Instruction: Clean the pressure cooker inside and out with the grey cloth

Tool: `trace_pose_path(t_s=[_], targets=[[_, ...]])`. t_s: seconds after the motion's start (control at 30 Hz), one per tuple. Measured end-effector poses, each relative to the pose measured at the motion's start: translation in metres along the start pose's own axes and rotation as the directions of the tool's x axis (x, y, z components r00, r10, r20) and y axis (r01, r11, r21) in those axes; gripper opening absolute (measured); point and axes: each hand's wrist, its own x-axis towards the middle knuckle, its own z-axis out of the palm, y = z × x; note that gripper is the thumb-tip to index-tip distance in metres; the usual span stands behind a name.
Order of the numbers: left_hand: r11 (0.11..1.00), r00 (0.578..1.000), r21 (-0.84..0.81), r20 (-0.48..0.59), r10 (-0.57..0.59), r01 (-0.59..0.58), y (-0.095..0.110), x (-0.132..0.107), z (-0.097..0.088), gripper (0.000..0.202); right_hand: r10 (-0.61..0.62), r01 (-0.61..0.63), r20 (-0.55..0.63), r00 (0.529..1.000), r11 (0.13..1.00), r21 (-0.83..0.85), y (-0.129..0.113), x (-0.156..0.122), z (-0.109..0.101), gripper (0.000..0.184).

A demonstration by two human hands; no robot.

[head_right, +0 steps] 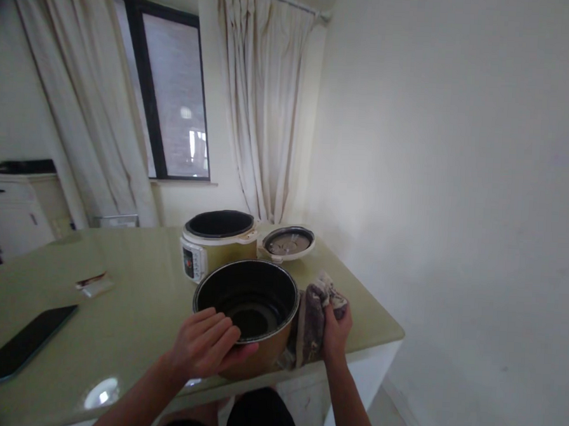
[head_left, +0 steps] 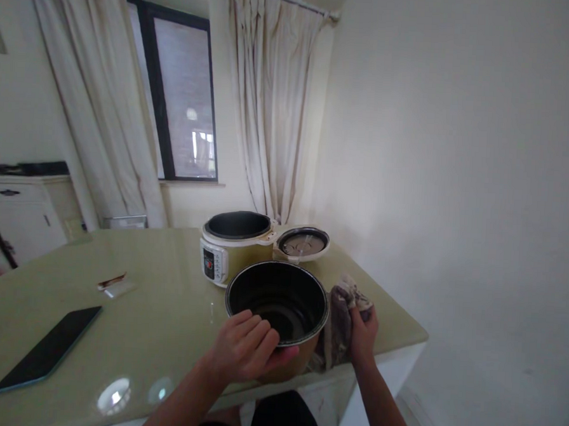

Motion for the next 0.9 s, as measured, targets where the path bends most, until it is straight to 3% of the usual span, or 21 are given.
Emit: trace_pose_path(t_s=[0.3,0.73,0.9], targets=[[0.999,0.999,0.031,-0.02,-0.044,0.045,-0.005,-0.03,0.014,0.033,-0.002,0.002,-0.011,1.0,1.0,-0.012,0.001,0.002,-0.001,0.053],[0.997,0.997,0.051,-0.039,-0.063,0.065,-0.004,-0.042,0.027,0.034,-0.051,0.05,-0.011,0.999,0.997,-0.062,-0.007,0.0,-0.001,0.053],[0.994,0.996,0.064,-0.005,-0.087,0.087,-0.005,-0.045,0.029,0.037,0.021,-0.022,-0.036,0.999,1.0,-0.007,-0.004,-0.002,-0.002,0.057]])
